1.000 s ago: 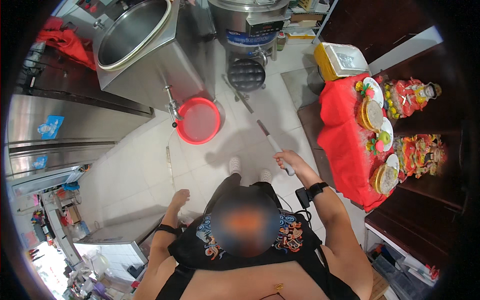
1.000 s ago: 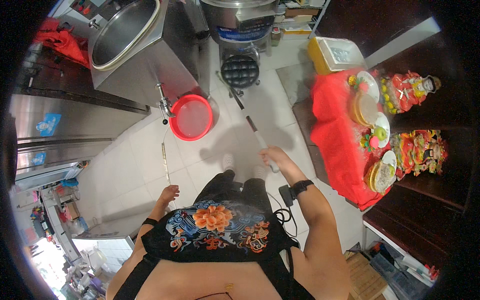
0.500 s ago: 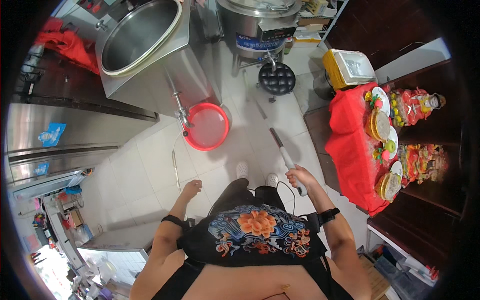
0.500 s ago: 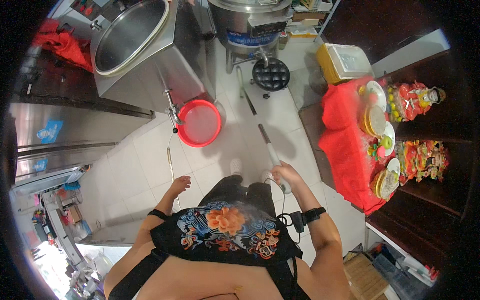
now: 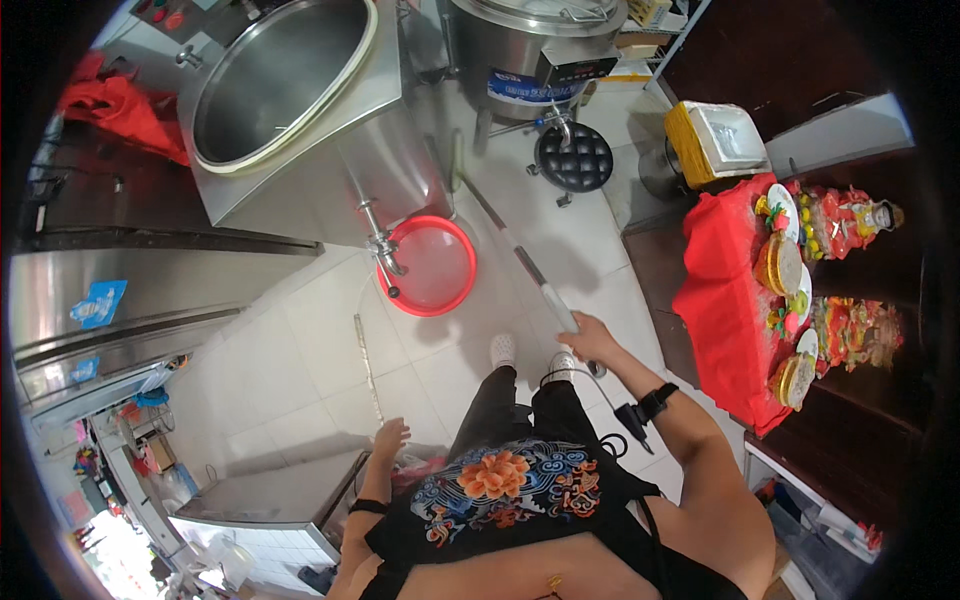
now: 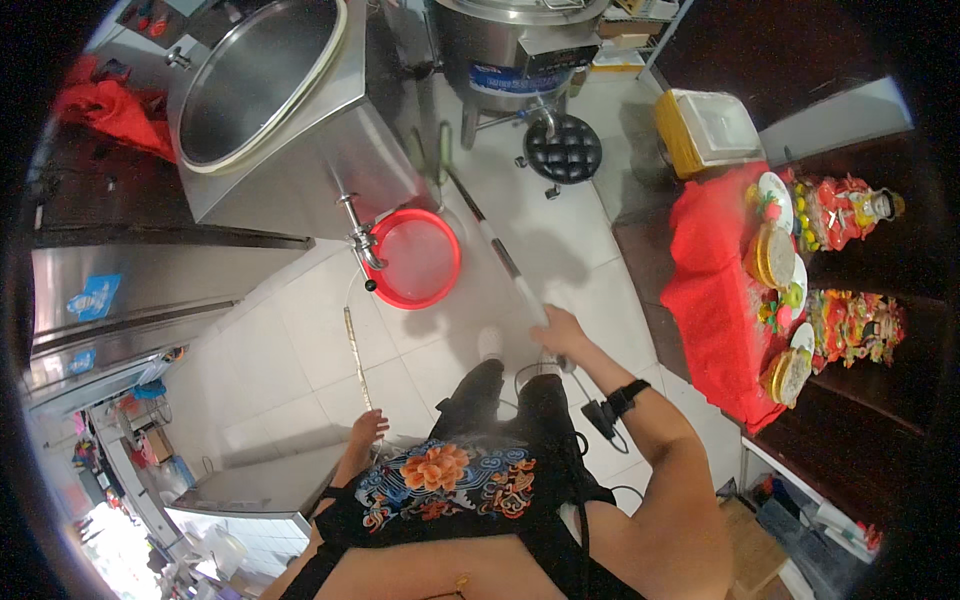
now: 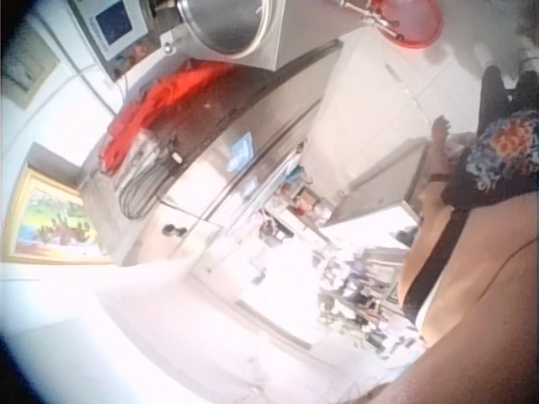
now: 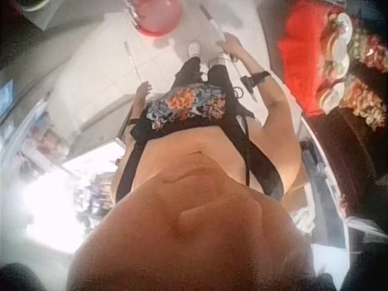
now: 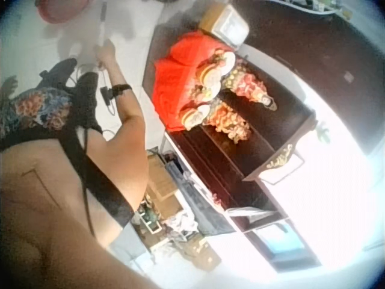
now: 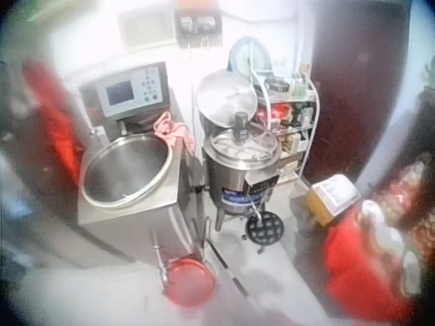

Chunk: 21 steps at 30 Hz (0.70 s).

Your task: The person mops the tiled floor of a cluttered kitchen and storage area using a long-handled mop. They move around various items including a red bucket, a large metal pot, and stacked boxes while cleaning the floor surface.

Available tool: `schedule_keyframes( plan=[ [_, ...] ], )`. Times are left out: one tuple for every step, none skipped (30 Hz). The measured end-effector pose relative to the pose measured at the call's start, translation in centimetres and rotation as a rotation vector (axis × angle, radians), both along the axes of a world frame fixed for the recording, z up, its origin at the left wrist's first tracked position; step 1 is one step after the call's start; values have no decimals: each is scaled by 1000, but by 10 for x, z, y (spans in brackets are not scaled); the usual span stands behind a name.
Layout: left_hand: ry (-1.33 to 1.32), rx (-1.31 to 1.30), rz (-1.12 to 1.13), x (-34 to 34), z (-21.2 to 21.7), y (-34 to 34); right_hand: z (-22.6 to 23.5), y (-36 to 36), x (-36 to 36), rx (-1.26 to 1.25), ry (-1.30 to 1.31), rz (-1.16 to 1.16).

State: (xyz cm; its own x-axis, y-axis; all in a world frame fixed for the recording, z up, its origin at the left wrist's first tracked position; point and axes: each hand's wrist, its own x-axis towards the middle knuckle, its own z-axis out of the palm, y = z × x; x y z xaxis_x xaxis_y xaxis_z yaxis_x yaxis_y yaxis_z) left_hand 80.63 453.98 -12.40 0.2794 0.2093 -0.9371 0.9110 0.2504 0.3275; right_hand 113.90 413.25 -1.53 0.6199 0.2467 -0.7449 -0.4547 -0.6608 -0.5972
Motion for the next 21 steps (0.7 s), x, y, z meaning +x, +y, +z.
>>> schedule_keyframes(
  plan=[
    [51,-67,71,-28,-19,6,-4,6,11,46,31,-22],
    [102,-133,142,-45,-29,9,-12,13,31,93,62,-43],
    [91,-120,53,-52,-28,6,-23,20,52,140,91,-67],
    [82,-108,-48,-52,-20,3,-53,23,72,182,145,-96],
    [129,-107,-56,-47,-12,0,-82,25,94,228,198,-121],
    [173,-103,-48,-47,-11,-4,-92,37,123,219,233,-56],
    [216,-97,-53,-37,-7,-7,-102,47,149,211,264,-6],
    [134,-103,-24,-30,-4,-9,-113,56,170,114,154,91],
    [56,-105,6,-23,0,-10,-124,64,180,21,46,187],
    [-29,-109,46,-19,-1,-10,-123,75,182,-136,-20,241],
    [-52,-88,41,-12,-6,-11,-121,82,183,-295,-86,290],
    [-55,-67,36,0,-4,-14,-120,85,181,-453,-147,338],
    [-54,-48,30,15,3,-19,-126,79,173,-463,-135,321],
    [-57,-28,30,24,8,-22,-128,69,165,-472,-128,310],
    [-58,-47,30,27,6,-22,-126,54,162,-486,-129,296],
    [-56,-41,3,30,5,-25,-125,36,153,-461,-87,275],
    [-54,-36,-28,33,3,-28,-123,15,141,-437,-43,251],
    [-56,-32,-63,36,3,-29,-121,-8,126,-476,-85,273],
    [-34,-36,-85,34,-4,-28,-116,-30,109,-513,-127,296],
    [-9,-39,-101,27,-17,-25,-108,-46,95,-557,-165,333],
    [14,-43,-124,21,-28,-23,-100,-64,80,-604,-203,363]
  ],
)
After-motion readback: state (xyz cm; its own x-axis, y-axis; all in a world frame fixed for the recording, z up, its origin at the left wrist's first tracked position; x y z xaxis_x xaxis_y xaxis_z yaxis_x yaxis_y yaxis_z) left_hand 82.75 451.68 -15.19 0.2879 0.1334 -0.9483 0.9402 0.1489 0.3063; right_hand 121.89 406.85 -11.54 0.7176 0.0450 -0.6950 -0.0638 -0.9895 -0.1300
